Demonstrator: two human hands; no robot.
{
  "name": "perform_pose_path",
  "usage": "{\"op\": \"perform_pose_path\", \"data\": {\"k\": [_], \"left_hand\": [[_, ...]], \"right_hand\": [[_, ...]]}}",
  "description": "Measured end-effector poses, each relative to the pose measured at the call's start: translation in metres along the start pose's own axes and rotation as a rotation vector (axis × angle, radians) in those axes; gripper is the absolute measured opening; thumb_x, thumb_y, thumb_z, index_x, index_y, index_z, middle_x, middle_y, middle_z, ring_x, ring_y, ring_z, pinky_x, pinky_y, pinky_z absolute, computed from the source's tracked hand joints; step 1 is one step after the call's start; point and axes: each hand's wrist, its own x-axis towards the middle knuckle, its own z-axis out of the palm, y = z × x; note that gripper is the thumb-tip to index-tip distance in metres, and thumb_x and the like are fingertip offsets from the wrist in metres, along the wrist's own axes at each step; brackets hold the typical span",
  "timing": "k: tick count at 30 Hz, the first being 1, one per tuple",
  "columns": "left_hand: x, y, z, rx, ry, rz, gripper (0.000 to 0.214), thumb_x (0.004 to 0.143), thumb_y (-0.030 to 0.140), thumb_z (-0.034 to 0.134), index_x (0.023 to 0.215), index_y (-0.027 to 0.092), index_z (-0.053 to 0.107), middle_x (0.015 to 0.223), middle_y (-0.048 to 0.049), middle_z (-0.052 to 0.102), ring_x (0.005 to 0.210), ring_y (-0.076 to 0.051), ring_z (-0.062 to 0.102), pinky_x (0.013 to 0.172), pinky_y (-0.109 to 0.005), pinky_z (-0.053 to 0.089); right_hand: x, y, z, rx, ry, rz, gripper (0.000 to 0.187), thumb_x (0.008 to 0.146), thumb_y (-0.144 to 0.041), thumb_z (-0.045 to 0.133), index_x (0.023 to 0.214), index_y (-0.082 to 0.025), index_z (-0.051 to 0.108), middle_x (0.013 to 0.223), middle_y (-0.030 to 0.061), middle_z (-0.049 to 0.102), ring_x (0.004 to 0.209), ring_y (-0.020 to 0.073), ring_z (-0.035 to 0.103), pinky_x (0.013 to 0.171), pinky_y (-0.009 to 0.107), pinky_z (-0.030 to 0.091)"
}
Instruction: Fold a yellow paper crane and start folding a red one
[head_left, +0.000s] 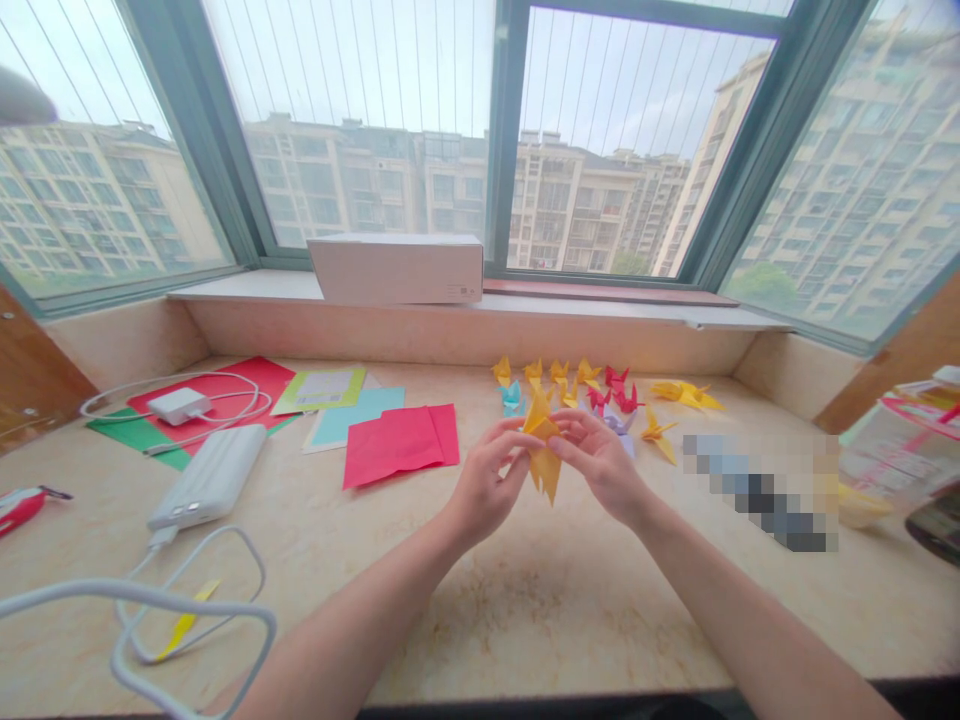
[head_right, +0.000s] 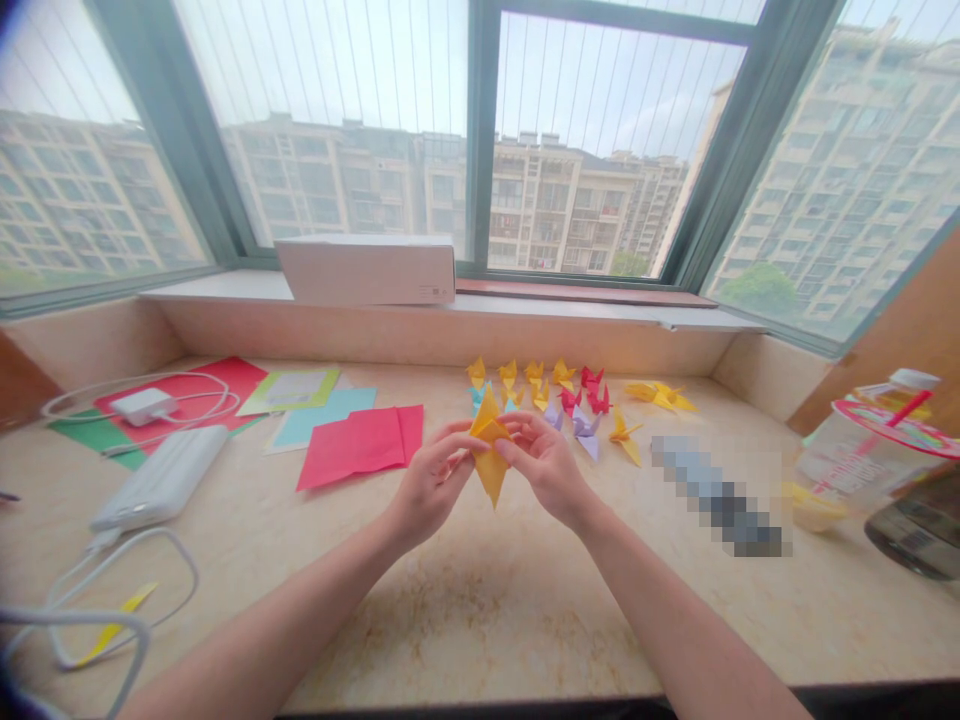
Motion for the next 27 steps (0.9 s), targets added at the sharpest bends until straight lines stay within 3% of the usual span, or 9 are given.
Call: {"op": "perform_pose_path", "data": {"k": [5,10,16,21,24,27], "left_hand": [[0.000,0.001,0.003,-0.081,0.029,-0.044,0.025,0.092,0.028,0.058,0.117,0.024,0.059,0.124,-0.0103,0.057,0.109,-0.023,0.061,0.088,-0.036,0.055],[0.003,-0.004,0.004,-0.106,0.053,-0.100,0.034,0.090,0.026,0.061,0.123,0.025,0.052,0.118,-0.0093,0.062,0.105,-0.021,0.064,0.086,-0.035,0.054],[0.007,-0.011,0.002,-0.108,0.136,-0.088,0.046,0.089,0.020,0.061,0.131,0.024,0.043,0.117,-0.0100,0.065,0.106,-0.021,0.066,0.092,-0.039,0.052],[0.008,-0.010,-0.001,-0.004,0.179,-0.021,0.018,0.087,0.016,0.060,0.105,0.018,0.061,0.105,-0.0073,0.069,0.102,-0.019,0.066,0.097,-0.039,0.051],[0.008,-0.008,-0.002,0.046,0.215,0.008,0.012,0.088,0.018,0.060,0.099,0.018,0.065,0.108,-0.0081,0.068,0.110,-0.020,0.063,0.101,-0.040,0.048],[0.009,-0.007,-0.003,0.096,0.256,-0.044,0.016,0.086,0.023,0.064,0.102,0.018,0.065,0.112,-0.0098,0.065,0.106,-0.021,0.064,0.093,-0.038,0.053]], "right_hand": [[0.001,-0.001,0.000,-0.011,0.071,-0.062,0.029,0.081,-0.033,0.074,0.107,-0.029,0.063,0.097,0.0020,0.071,0.084,0.0168,0.067,0.070,0.029,0.053],[0.000,0.002,0.000,-0.052,0.048,-0.062,0.031,0.081,-0.034,0.072,0.110,-0.028,0.061,0.102,0.0037,0.071,0.088,0.0183,0.067,0.071,0.030,0.054],[0.000,0.007,0.001,-0.078,0.028,-0.097,0.058,0.080,-0.030,0.075,0.132,-0.035,0.049,0.107,0.0029,0.070,0.097,0.0203,0.066,0.087,0.038,0.053],[0.000,0.008,-0.003,-0.295,-0.047,-0.156,0.021,0.085,-0.033,0.069,0.105,-0.028,0.071,0.109,0.0059,0.070,0.106,0.0240,0.062,0.098,0.046,0.046],[0.000,0.010,-0.005,-0.337,-0.030,-0.236,0.013,0.084,-0.032,0.070,0.096,-0.030,0.075,0.112,0.0052,0.069,0.112,0.0238,0.060,0.103,0.046,0.042],[0.000,0.010,-0.004,-0.343,0.028,-0.251,0.011,0.082,-0.033,0.072,0.092,-0.031,0.077,0.122,0.0055,0.064,0.121,0.0241,0.055,0.108,0.046,0.039]]}}
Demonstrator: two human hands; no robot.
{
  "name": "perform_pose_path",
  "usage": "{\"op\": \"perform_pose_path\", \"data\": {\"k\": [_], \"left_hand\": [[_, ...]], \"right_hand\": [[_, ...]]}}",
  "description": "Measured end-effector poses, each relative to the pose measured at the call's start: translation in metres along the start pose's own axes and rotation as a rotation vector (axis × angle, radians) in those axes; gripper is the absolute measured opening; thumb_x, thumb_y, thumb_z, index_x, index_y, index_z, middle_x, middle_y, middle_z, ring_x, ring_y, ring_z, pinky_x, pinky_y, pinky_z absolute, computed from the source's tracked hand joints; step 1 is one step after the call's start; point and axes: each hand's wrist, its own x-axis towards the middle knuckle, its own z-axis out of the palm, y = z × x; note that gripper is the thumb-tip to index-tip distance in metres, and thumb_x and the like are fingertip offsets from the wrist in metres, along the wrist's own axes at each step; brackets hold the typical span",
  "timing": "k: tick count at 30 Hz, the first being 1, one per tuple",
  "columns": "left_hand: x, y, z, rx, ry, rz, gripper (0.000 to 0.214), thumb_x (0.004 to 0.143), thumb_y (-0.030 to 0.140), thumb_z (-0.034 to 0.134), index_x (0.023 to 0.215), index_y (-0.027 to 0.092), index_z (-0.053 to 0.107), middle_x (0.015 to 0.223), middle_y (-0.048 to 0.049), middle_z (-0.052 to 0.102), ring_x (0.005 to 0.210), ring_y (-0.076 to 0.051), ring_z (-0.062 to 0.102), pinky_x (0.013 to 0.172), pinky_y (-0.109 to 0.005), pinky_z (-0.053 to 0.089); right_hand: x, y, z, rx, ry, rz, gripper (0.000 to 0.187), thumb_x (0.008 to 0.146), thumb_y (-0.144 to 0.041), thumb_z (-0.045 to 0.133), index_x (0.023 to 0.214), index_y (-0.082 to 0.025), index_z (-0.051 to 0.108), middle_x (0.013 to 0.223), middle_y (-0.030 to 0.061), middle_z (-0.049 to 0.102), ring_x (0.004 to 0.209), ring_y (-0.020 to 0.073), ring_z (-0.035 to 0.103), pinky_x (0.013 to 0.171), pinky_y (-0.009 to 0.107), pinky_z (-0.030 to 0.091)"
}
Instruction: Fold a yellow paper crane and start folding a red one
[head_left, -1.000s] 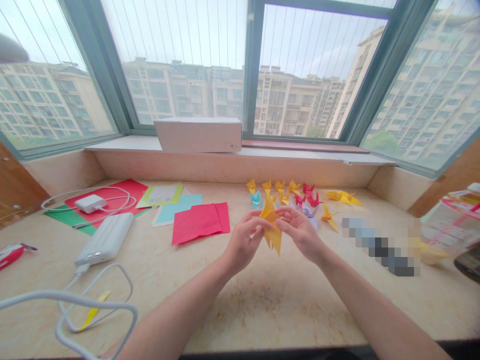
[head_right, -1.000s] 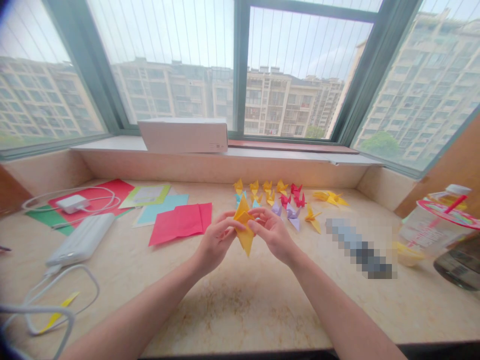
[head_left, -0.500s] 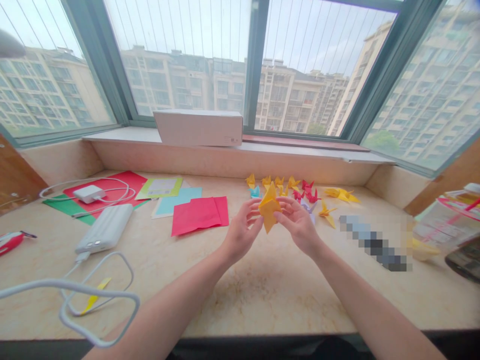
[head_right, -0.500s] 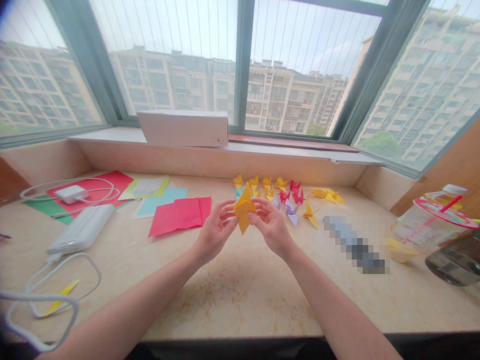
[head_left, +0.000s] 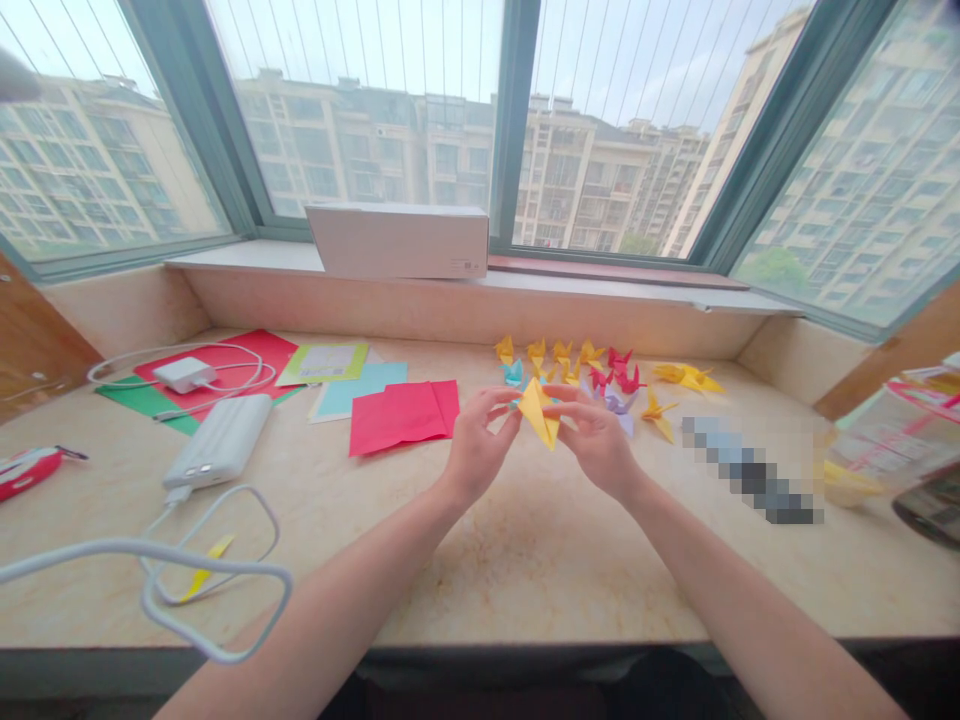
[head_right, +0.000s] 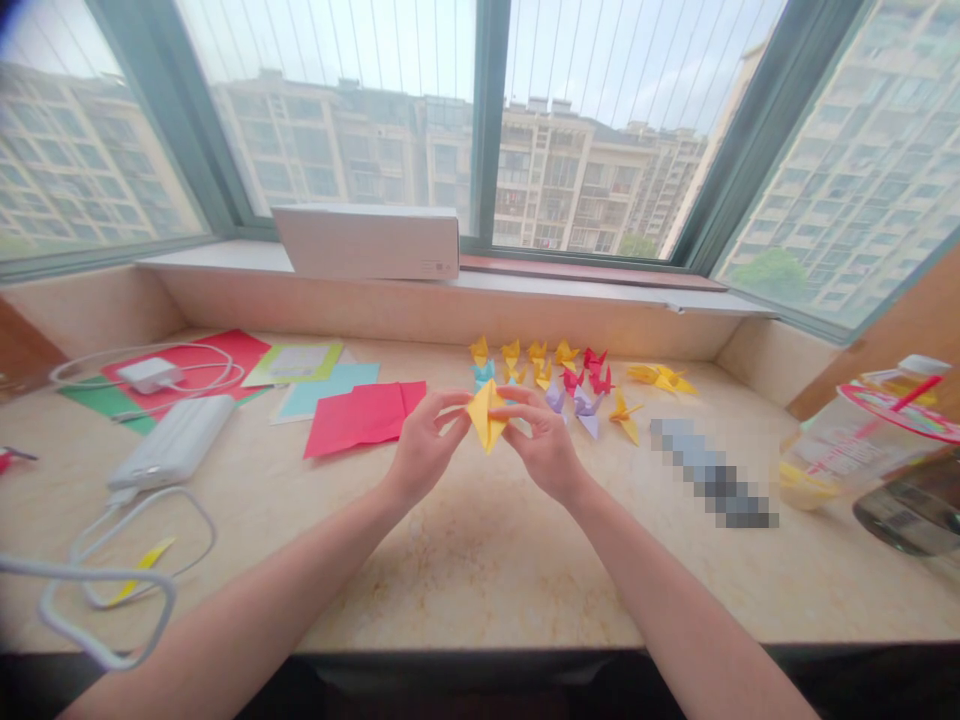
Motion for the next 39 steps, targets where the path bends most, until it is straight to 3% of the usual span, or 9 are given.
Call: {"op": "perform_pose_path", "data": {"k": [3,6,9,13,16,21,27,35,39], "left_hand": [[0.000,0.002,0.001,0.038,-0.032,-0.113,0.027,0.085,0.026,0.066,0.111,0.017,0.062,0.102,-0.0094,0.068,0.089,-0.019,0.068,0.081,-0.035,0.056],[-0.002,0.005,0.002,0.019,-0.117,-0.182,0.033,0.088,0.029,0.062,0.118,0.017,0.057,0.093,-0.0079,0.070,0.086,-0.019,0.069,0.080,-0.035,0.055],[-0.003,0.008,0.003,-0.011,-0.158,-0.162,0.029,0.090,0.029,0.059,0.117,0.018,0.059,0.100,-0.0095,0.071,0.093,-0.020,0.068,0.082,-0.035,0.054],[-0.003,0.012,0.004,0.010,-0.118,-0.109,0.027,0.088,0.030,0.062,0.113,0.018,0.062,0.110,-0.0108,0.068,0.100,-0.022,0.065,0.083,-0.035,0.054],[-0.002,0.012,0.003,0.027,-0.098,-0.107,0.028,0.087,0.034,0.064,0.110,0.017,0.063,0.117,-0.0127,0.066,0.104,-0.023,0.063,0.084,-0.036,0.054],[-0.002,0.007,0.003,-0.071,-0.163,-0.186,0.034,0.087,0.039,0.064,0.113,0.016,0.061,0.099,-0.0108,0.072,0.092,-0.023,0.069,0.083,-0.038,0.054],[-0.004,0.008,0.004,-0.214,-0.233,-0.233,0.032,0.091,0.042,0.057,0.103,0.013,0.065,0.097,-0.0105,0.072,0.086,-0.021,0.069,0.074,-0.033,0.057],[-0.004,-0.002,0.007,-0.218,-0.204,-0.271,0.025,0.085,0.032,0.067,0.102,0.015,0.061,0.094,-0.0087,0.071,0.082,-0.018,0.067,0.067,-0.027,0.053],[-0.003,-0.004,0.005,-0.221,-0.148,-0.280,0.031,0.083,0.031,0.069,0.108,0.015,0.058,0.095,-0.0089,0.072,0.085,-0.020,0.068,0.069,-0.028,0.053]], "right_hand": [[0.001,-0.002,0.002,0.062,0.055,0.064,0.013,0.080,-0.034,0.073,0.093,-0.032,0.078,0.134,0.0048,0.057,0.127,0.0251,0.051,0.108,0.045,0.041],[0.001,-0.006,0.004,0.119,0.079,0.118,0.014,0.079,-0.034,0.074,0.092,-0.032,0.078,0.140,0.0034,0.053,0.131,0.0260,0.049,0.107,0.044,0.043],[0.001,-0.010,0.002,0.106,0.076,0.141,0.016,0.080,-0.032,0.071,0.093,-0.031,0.078,0.140,0.0028,0.055,0.133,0.0270,0.048,0.110,0.046,0.040],[0.000,-0.009,-0.003,0.081,0.035,0.154,0.022,0.084,-0.030,0.063,0.101,-0.030,0.077,0.141,0.0014,0.056,0.137,0.0267,0.043,0.117,0.049,0.028],[-0.002,-0.007,-0.004,0.125,0.007,0.150,0.024,0.087,-0.033,0.061,0.105,-0.031,0.076,0.143,0.0003,0.054,0.139,0.0275,0.041,0.117,0.050,0.028],[-0.002,-0.010,0.000,0.160,-0.018,0.157,0.025,0.086,-0.041,0.065,0.108,-0.032,0.074,0.148,0.0015,0.047,0.141,0.0286,0.037,0.114,0.050,0.034],[-0.002,-0.006,0.008,0.276,0.037,0.189,0.038,0.074,-0.035,0.079,0.110,-0.026,0.071,0.153,0.0065,0.036,0.123,0.0283,0.058,0.103,0.044,0.049],[-0.001,-0.007,0.011,0.311,0.051,0.175,0.063,0.077,-0.032,0.076,0.131,-0.037,0.044,0.132,0.0059,0.056,0.099,0.0201,0.068,0.091,0.042,0.056],[-0.001,-0.001,0.006,0.169,0.091,0.156,0.053,0.080,-0.033,0.073,0.128,-0.035,0.050,0.124,0.0050,0.059,0.093,0.0178,0.067,0.088,0.039,0.056]]}}
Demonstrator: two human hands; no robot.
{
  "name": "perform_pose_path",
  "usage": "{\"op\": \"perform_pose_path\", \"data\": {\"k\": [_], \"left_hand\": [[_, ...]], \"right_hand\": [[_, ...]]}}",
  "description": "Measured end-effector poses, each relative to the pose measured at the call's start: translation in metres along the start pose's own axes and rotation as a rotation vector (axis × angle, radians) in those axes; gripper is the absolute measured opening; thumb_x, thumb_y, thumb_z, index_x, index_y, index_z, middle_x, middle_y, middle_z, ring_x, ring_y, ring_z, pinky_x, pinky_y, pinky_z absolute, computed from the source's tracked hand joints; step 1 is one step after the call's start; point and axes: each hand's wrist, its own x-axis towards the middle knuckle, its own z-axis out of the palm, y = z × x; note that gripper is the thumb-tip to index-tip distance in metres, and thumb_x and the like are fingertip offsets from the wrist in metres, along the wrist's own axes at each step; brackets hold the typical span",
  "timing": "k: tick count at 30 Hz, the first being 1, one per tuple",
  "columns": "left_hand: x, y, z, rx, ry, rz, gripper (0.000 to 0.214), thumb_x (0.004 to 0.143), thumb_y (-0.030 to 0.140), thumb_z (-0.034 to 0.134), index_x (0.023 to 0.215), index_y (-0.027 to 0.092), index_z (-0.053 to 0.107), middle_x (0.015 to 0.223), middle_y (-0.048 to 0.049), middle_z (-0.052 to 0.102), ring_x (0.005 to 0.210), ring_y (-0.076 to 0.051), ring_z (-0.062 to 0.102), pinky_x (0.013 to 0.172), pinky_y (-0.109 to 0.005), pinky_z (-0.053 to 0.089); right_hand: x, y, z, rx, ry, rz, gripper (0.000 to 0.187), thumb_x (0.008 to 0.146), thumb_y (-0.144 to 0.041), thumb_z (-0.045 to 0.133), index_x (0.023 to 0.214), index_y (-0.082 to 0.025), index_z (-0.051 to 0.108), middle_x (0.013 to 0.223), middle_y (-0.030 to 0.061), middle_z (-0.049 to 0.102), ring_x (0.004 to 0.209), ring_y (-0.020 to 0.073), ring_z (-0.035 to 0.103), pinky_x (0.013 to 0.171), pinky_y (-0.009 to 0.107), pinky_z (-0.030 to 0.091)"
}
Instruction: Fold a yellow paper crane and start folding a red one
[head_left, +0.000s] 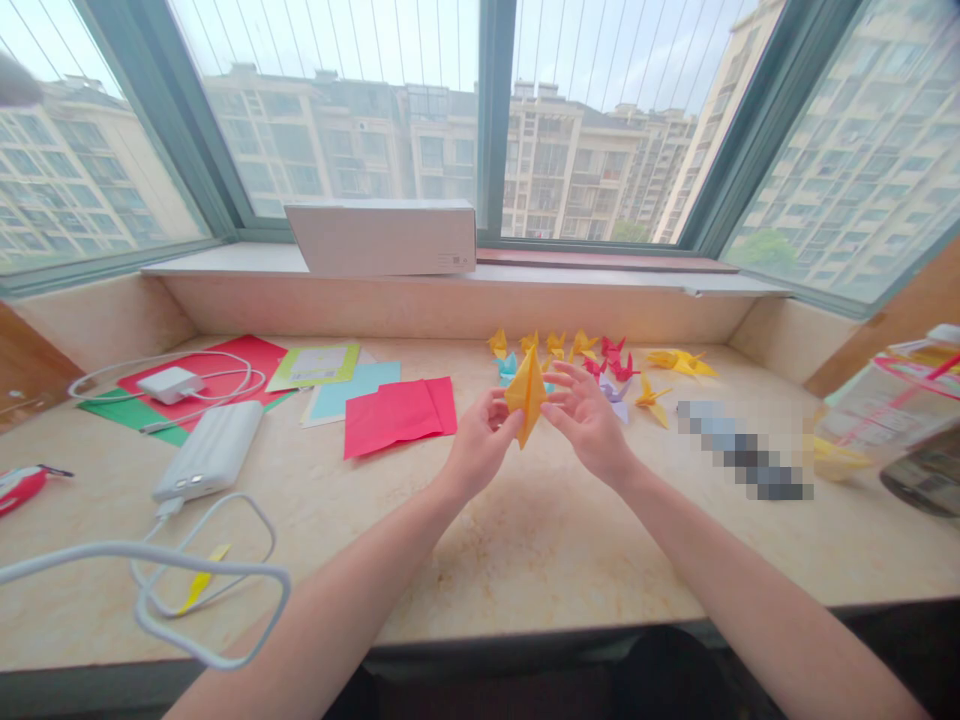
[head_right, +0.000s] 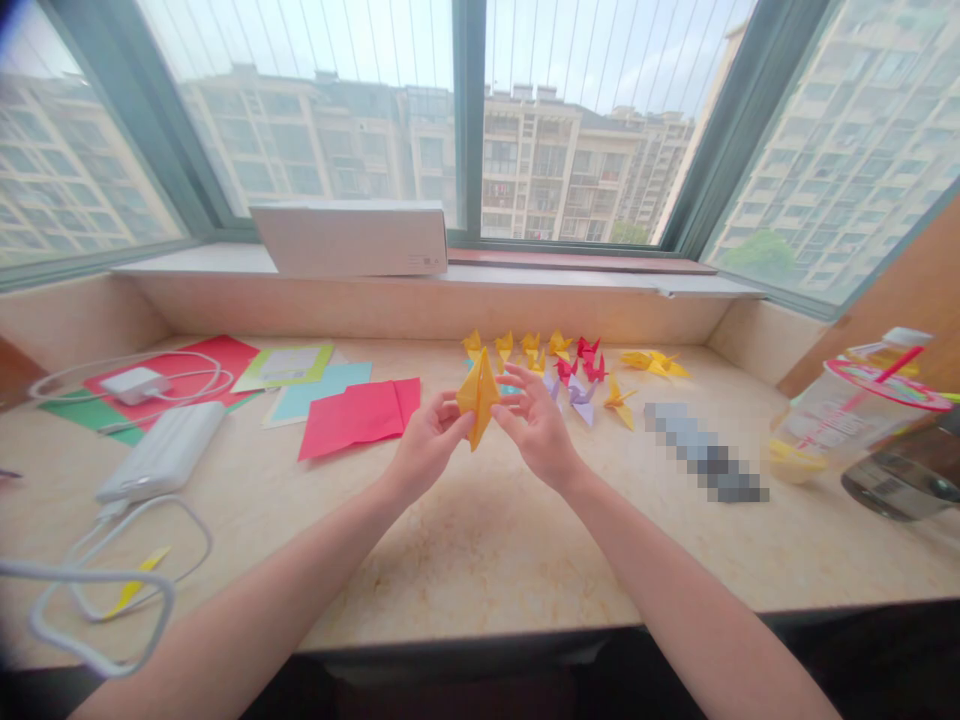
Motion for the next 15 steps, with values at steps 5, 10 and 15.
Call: {"op": "perform_pose_path", "data": {"k": [5,10,15], "left_hand": [[-0.002,0.007,0.003,-0.049,-0.007,-0.018,0.033,0.089,0.039,0.061,0.112,0.015,0.057,0.093,-0.0078,0.072,0.085,-0.019,0.069,0.073,-0.031,0.055],[-0.002,0.012,0.006,-0.071,0.002,-0.016,0.035,0.094,0.046,0.050,0.110,0.016,0.059,0.094,-0.0065,0.071,0.083,-0.019,0.070,0.069,-0.030,0.057],[-0.002,0.013,0.004,-0.072,-0.022,0.009,0.039,0.089,0.047,0.060,0.113,0.017,0.058,0.097,-0.0080,0.071,0.085,-0.020,0.070,0.068,-0.030,0.057]], "right_hand": [[0.001,0.006,-0.005,-0.162,-0.009,-0.042,0.019,0.082,-0.037,0.070,0.098,-0.026,0.072,0.117,0.0066,0.059,0.102,0.0212,0.063,0.090,0.039,0.054],[0.002,0.004,-0.005,-0.199,-0.015,-0.055,0.020,0.085,-0.039,0.067,0.100,-0.028,0.075,0.118,0.0078,0.061,0.114,0.0250,0.059,0.097,0.044,0.051],[0.001,0.000,-0.004,-0.215,-0.037,-0.059,0.022,0.085,-0.040,0.067,0.103,-0.028,0.075,0.118,0.0080,0.064,0.118,0.0264,0.057,0.099,0.045,0.050]]}}
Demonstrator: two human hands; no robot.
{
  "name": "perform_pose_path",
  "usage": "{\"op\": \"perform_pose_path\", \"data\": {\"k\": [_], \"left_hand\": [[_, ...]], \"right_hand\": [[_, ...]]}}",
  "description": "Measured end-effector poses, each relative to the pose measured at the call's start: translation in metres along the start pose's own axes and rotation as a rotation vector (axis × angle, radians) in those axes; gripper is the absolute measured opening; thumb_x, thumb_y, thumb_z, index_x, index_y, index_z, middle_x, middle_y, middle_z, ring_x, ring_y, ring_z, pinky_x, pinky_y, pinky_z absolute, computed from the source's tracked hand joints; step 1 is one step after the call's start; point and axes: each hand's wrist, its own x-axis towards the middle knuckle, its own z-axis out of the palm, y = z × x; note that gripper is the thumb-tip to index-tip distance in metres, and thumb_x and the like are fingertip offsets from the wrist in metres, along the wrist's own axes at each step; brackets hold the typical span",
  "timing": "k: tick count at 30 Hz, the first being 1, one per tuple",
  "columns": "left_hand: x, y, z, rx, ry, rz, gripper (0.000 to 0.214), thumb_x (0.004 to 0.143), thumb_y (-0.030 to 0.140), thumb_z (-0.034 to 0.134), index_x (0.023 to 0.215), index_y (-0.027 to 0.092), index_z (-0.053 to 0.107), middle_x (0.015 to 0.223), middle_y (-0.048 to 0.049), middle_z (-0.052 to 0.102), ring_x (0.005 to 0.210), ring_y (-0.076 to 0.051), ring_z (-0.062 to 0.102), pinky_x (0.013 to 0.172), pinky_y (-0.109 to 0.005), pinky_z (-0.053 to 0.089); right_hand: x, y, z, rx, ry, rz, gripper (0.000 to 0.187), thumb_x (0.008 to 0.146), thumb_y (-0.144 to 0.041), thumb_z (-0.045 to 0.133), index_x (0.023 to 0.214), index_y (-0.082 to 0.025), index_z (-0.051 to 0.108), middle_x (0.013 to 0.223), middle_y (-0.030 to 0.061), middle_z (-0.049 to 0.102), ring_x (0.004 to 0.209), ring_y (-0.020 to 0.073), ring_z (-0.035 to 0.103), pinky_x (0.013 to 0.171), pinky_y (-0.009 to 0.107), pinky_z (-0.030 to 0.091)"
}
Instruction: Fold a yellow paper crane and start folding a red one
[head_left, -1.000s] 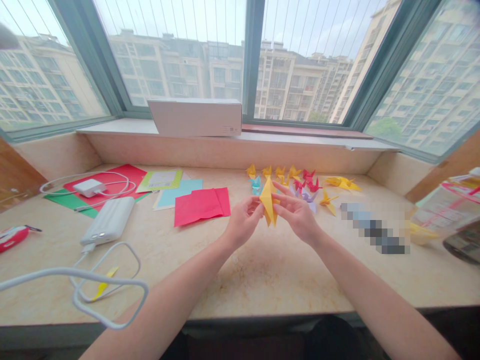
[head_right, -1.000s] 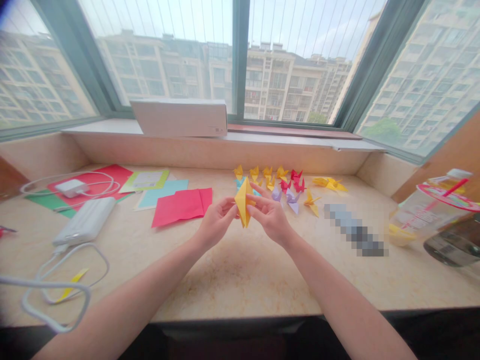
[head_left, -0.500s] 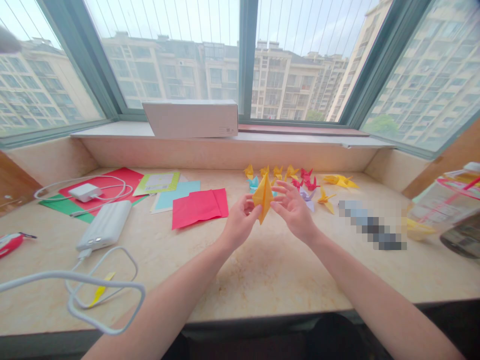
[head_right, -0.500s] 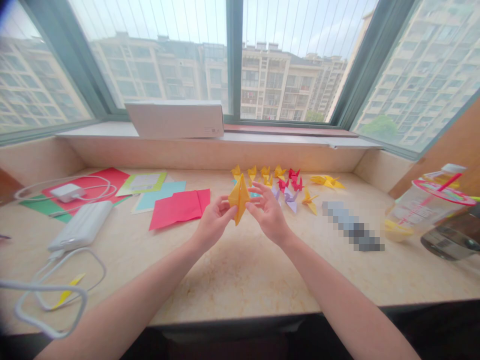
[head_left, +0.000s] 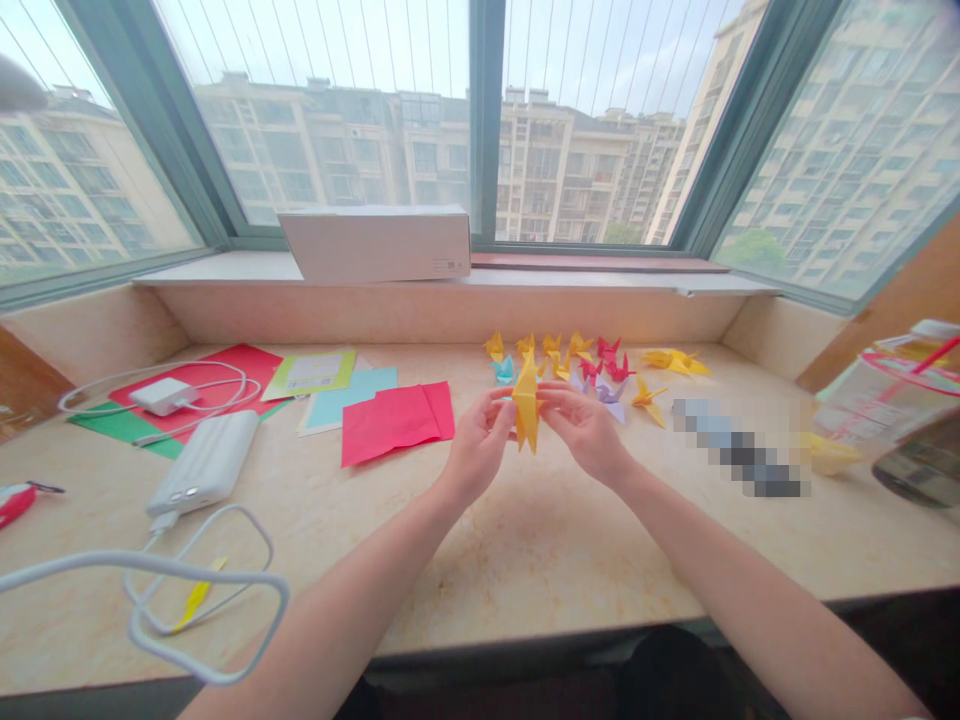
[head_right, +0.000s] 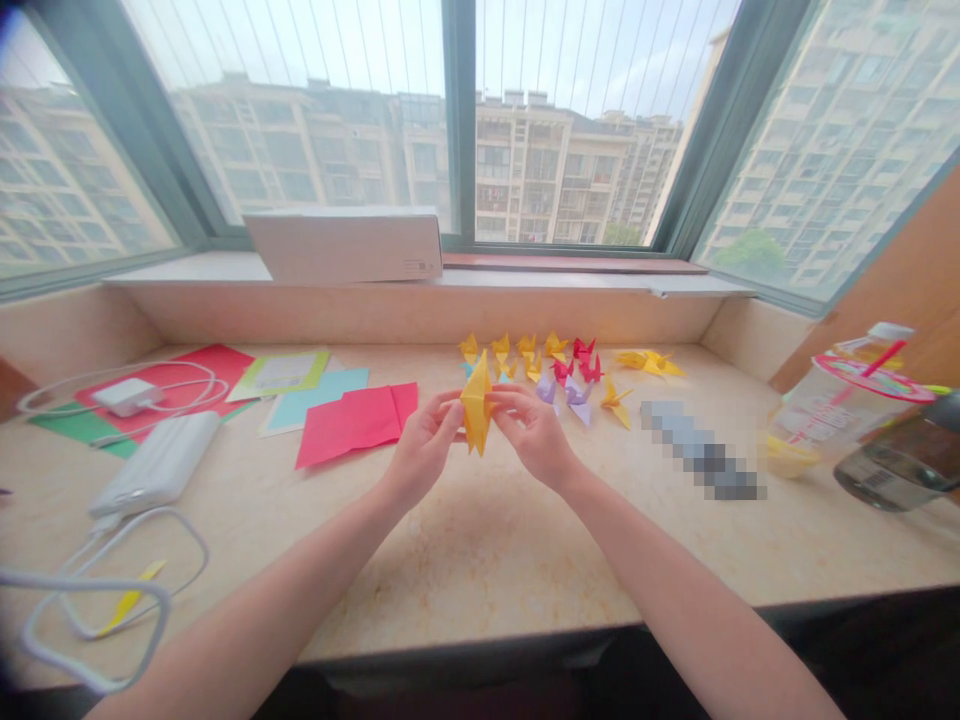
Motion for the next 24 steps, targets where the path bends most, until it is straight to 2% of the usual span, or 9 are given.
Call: {"op": "perform_pose_path", "data": {"k": [9,13,20,24], "left_hand": [[0.0003,-0.0022,-0.0011,0.111,-0.001,0.020,0.035,0.084,0.043,0.067,0.106,0.017,0.060,0.111,-0.0107,0.067,0.095,-0.021,0.067,0.068,-0.028,0.057],[0.0006,-0.0034,-0.0017,0.090,0.000,0.007,0.033,0.087,0.046,0.063,0.102,0.016,0.059,0.105,-0.0105,0.069,0.096,-0.022,0.067,0.070,-0.030,0.057],[0.0008,0.0005,-0.0011,-0.076,0.035,-0.019,0.038,0.090,0.049,0.057,0.114,0.020,0.050,0.095,-0.0063,0.073,0.082,-0.019,0.071,0.074,-0.034,0.056],[0.0000,0.0032,-0.0003,-0.083,0.070,-0.036,0.037,0.093,0.047,0.052,0.118,0.021,0.048,0.095,-0.0052,0.072,0.083,-0.019,0.071,0.074,-0.033,0.056]], "right_hand": [[-0.0007,-0.0059,0.0022,0.012,-0.067,-0.070,0.023,0.086,-0.034,0.066,0.107,-0.030,0.075,0.116,0.0061,0.068,0.113,0.0241,0.060,0.101,0.042,0.048],[-0.0017,-0.0056,0.0026,0.029,-0.084,-0.060,0.023,0.087,-0.034,0.065,0.108,-0.030,0.074,0.116,0.0068,0.066,0.114,0.0250,0.059,0.097,0.043,0.051],[-0.0045,-0.0031,0.0030,0.068,-0.069,-0.019,0.026,0.088,-0.033,0.065,0.112,-0.030,0.072,0.123,0.0079,0.057,0.100,0.0211,0.063,0.087,0.040,0.056],[-0.0047,-0.0013,0.0029,0.056,-0.073,-0.031,0.024,0.088,-0.031,0.064,0.110,-0.029,0.073,0.124,0.0078,0.054,0.112,0.0228,0.059,0.090,0.038,0.056]]}}
